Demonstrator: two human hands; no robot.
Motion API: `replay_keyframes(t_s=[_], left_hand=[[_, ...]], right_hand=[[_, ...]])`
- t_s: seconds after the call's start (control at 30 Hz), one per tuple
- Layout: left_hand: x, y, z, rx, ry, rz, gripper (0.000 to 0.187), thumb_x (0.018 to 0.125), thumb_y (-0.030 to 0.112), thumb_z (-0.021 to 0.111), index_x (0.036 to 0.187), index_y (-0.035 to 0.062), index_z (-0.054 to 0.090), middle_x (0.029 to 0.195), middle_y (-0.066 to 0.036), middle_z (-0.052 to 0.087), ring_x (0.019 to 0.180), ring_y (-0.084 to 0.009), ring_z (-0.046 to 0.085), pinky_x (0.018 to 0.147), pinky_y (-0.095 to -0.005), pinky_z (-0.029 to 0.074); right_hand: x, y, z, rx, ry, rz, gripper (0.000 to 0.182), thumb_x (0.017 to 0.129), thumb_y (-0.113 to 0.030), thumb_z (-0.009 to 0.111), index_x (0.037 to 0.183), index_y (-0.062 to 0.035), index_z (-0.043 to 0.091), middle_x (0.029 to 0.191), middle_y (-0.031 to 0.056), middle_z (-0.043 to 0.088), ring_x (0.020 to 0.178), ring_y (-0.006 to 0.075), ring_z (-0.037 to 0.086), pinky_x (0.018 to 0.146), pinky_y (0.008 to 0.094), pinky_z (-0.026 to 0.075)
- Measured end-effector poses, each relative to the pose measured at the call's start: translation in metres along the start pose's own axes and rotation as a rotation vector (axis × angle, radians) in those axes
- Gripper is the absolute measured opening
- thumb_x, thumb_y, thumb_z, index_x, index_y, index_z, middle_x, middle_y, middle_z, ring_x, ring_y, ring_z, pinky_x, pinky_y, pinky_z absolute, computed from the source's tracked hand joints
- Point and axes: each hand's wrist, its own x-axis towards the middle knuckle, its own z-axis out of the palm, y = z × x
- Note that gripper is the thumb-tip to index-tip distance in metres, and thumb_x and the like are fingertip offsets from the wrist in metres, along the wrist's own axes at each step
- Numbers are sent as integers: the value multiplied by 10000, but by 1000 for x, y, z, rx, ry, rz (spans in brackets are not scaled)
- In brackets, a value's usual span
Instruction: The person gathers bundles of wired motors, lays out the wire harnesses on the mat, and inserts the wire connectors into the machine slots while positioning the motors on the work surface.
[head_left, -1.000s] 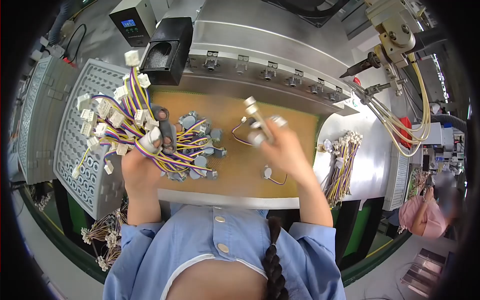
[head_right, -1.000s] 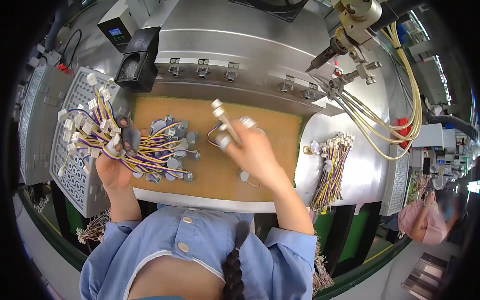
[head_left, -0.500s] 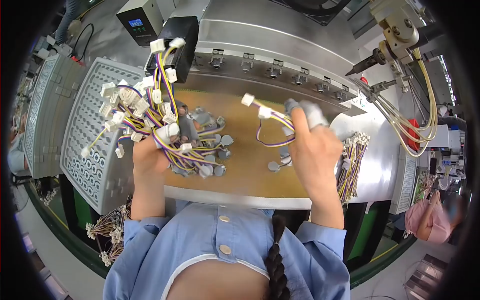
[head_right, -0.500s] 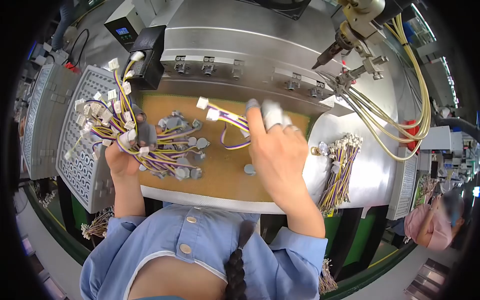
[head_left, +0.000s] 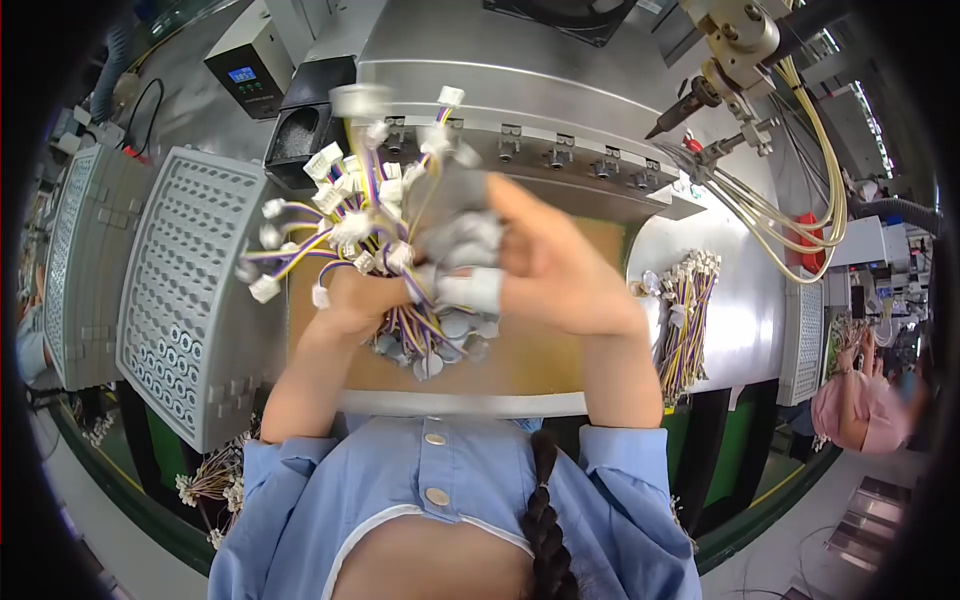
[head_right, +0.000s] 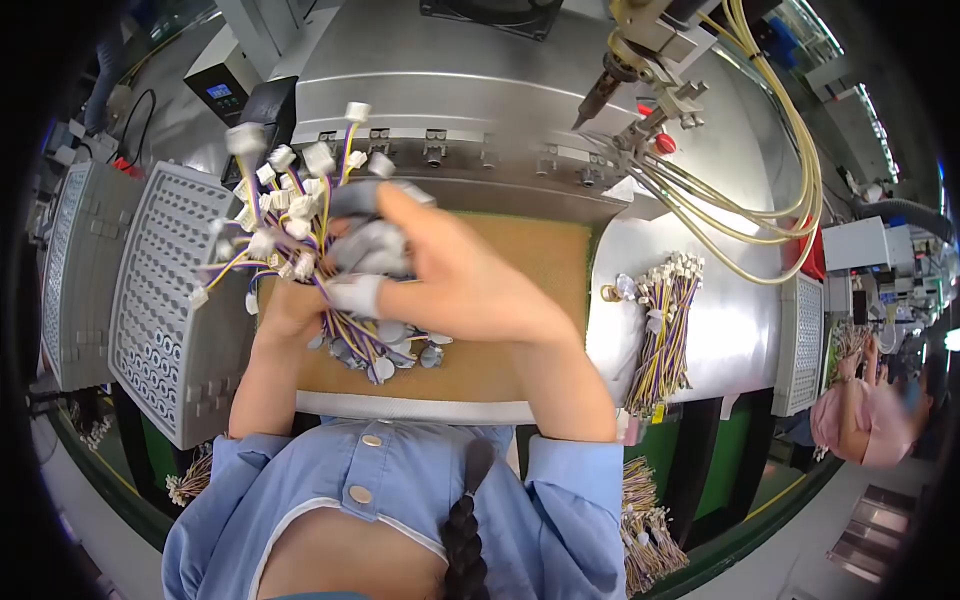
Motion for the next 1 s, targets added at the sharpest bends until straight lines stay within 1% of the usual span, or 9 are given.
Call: replay_keyframes(t_s=[0.13, 0.23, 0.33, 0.37, 0.5, 0.57, 0.83, 0.93, 1.0], left_hand=[[-2, 23, 4, -390, -265, -90, 388, 736, -1, 607, 1112, -9, 512, 1005, -116, 590, 900, -217, 601, 770, -342, 509], [-3, 17, 11, -348, -273, -79, 427, 718, -4, 626, 1129, -11, 507, 1045, -112, 584, 950, -217, 585, 821, -345, 487], [8, 19, 7, 413, -259, 230, 556, 647, 71, 744, 1143, -12, 508, 1072, -92, 581, 961, -170, 564, 853, -313, 453], [13, 26, 8, 738, -274, 349, 564, 640, 81, 755, 1140, -15, 511, 1074, -88, 582, 962, -162, 561, 842, -310, 458], [-1, 27, -3, 452, -347, -165, 612, 615, 97, 767, 1156, -13, 502, 1036, -69, 598, 943, -150, 564, 818, -302, 465], [-3, -17, -9, 636, -280, 191, 524, 602, 63, 750, 1082, -10, 553, 978, -75, 614, 882, -156, 581, 774, -277, 468], [-28, 1, -35, 356, 35, 104, 416, 675, -54, 599, 1086, -18, 547, 962, -74, 609, 876, -114, 571, 743, -261, 471], [-26, -12, -16, 268, 48, 61, 471, 686, -42, 589, 1147, -34, 493, 1056, -83, 578, 962, -115, 540, 788, -268, 456], [-27, -1, -11, 468, -37, 43, 515, 687, -24, 596, 1180, -48, 449, 1076, -91, 574, 996, -128, 529, 808, -286, 451]], right_hand=[[-21, -9, -23, -808, 180, -22, 726, 659, -152, 731, 1269, -1, 368, 1078, 105, 519, 1004, 170, 507, 867, 317, 410], [-19, 23, 1, -804, 20, 78, 778, 603, -291, 768, 1247, -28, 419, 1123, 103, 516, 1025, 204, 498, 889, 349, 392], [-8, 33, 5, -664, -6, 633, 759, 622, -258, 764, 1259, -43, 413, 1148, 103, 519, 1036, 198, 500, 888, 329, 397], [-13, 81, -14, -601, 42, 47, 673, 655, -191, 747, 1237, -42, 443, 1072, 75, 578, 958, 164, 545, 838, 305, 433], [-19, 67, -15, -533, 204, 186, 419, 699, -111, 723, 1069, -15, 550, 845, 25, 623, 780, 116, 566, 728, 277, 472], [-14, 72, -13, -451, 162, 299, 421, 701, -113, 726, 1063, -3, 542, 886, 43, 610, 804, 111, 554, 737, 284, 471], [-47, 60, -32, -205, 217, 281, 404, 695, -94, 651, 1077, -1, 558, 980, 56, 611, 876, 122, 556, 779, 269, 456], [-32, 63, -16, -500, 63, 406, 443, 682, -129, 687, 1080, 2, 546, 906, 60, 616, 807, 141, 566, 744, 283, 470], [-32, 94, -19, -724, -33, 105, 388, 694, -104, 680, 1047, 9, 565, 894, 46, 618, 777, 120, 563, 705, 285, 475]])
